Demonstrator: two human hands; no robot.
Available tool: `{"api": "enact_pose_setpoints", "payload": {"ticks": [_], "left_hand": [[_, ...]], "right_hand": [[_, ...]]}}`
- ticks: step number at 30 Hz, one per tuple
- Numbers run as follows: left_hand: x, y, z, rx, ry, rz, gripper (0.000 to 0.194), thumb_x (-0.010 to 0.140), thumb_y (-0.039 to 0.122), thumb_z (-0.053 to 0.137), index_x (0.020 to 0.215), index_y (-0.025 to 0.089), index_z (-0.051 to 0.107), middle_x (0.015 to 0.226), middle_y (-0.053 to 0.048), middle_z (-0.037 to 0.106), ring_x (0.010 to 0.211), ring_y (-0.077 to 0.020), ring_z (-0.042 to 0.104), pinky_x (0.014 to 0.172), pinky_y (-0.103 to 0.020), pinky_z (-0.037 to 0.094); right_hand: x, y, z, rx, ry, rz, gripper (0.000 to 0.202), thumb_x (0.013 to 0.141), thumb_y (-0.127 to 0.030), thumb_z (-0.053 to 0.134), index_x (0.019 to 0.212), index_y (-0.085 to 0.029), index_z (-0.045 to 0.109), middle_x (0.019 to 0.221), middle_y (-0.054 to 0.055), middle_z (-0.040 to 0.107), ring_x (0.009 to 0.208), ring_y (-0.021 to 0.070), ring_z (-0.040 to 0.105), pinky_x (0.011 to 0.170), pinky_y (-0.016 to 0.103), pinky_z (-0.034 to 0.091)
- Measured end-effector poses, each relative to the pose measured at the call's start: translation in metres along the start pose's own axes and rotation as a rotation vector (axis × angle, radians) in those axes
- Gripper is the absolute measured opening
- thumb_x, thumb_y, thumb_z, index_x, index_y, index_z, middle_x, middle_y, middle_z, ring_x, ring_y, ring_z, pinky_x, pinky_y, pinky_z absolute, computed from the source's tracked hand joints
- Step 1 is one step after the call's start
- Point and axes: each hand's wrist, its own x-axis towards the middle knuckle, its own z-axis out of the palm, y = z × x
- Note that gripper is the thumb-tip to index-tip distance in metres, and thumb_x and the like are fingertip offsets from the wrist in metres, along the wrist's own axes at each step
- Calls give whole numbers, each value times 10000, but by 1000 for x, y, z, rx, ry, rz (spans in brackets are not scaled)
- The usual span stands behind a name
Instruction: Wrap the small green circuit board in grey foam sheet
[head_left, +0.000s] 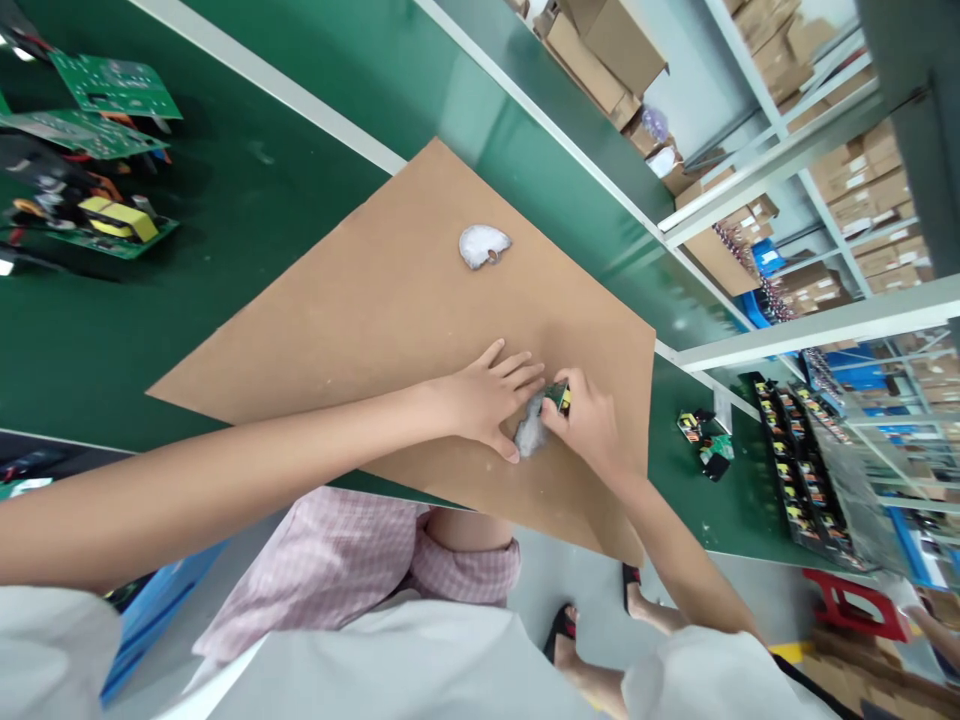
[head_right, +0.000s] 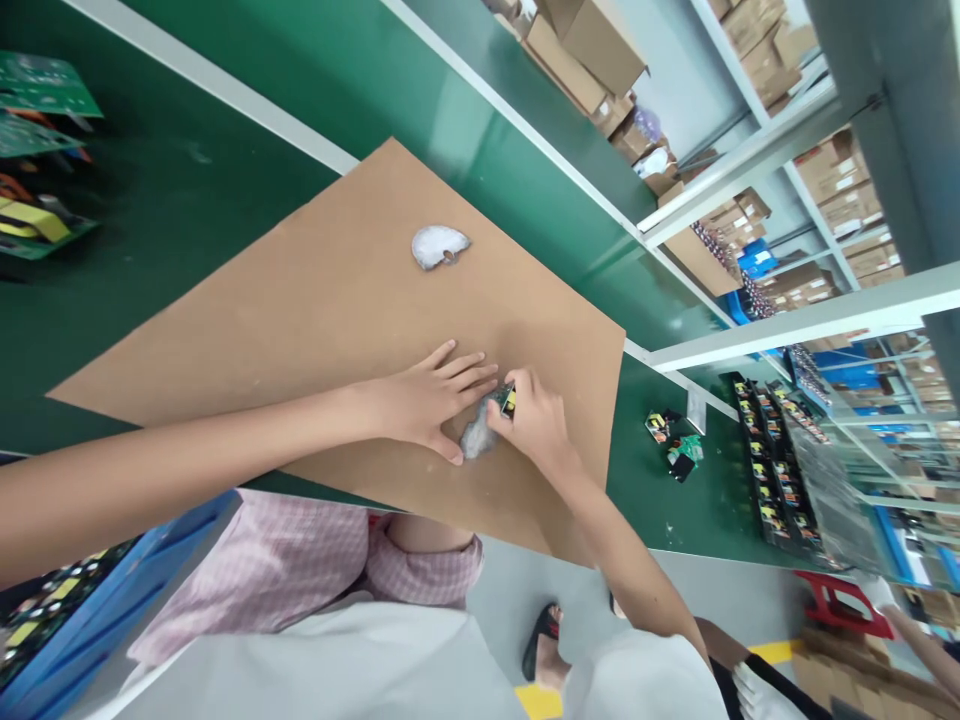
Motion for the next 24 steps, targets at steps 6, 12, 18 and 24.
{"api": "enact_pose_setpoints", "payload": {"ticks": [6,12,18,24], "left_hand": [[2,-6,6,-13,36,23,986,670,676,525,1414,114,204,1490,-112,124,1385,-288,38,1089,-516,-54],[5,-11,6,-13,35,9,1027,664,714,493,1423,110,154,1492,-110,98,1383,-304,31,1083,-523,-60],[8,-17,7,-23,60,-5,1013,645,792,410,1415,167,200,1487,-71,134,1381,-296,86,1099,-520,-26],[13,-22,15,5,181,-10,1007,600,828,408,1373,189,325,1447,-69,269,1350,-317,207,1105,-532,51]], "right_hand": [[-6,-8,0,7,-29,-153,297,747,-437,409,893,-183,455,795,41,565,625,184,563,452,255,279],[3,-5,-5,-16,-81,57,301,768,-417,450,950,-177,450,852,43,591,720,192,587,532,257,360],[7,-7,-1,-71,-135,-38,393,722,-513,513,928,-185,452,859,38,577,711,188,588,481,241,337],[8,-5,-1,-90,-93,-12,423,752,-537,501,973,-185,427,885,14,575,714,176,580,499,246,354]]}}
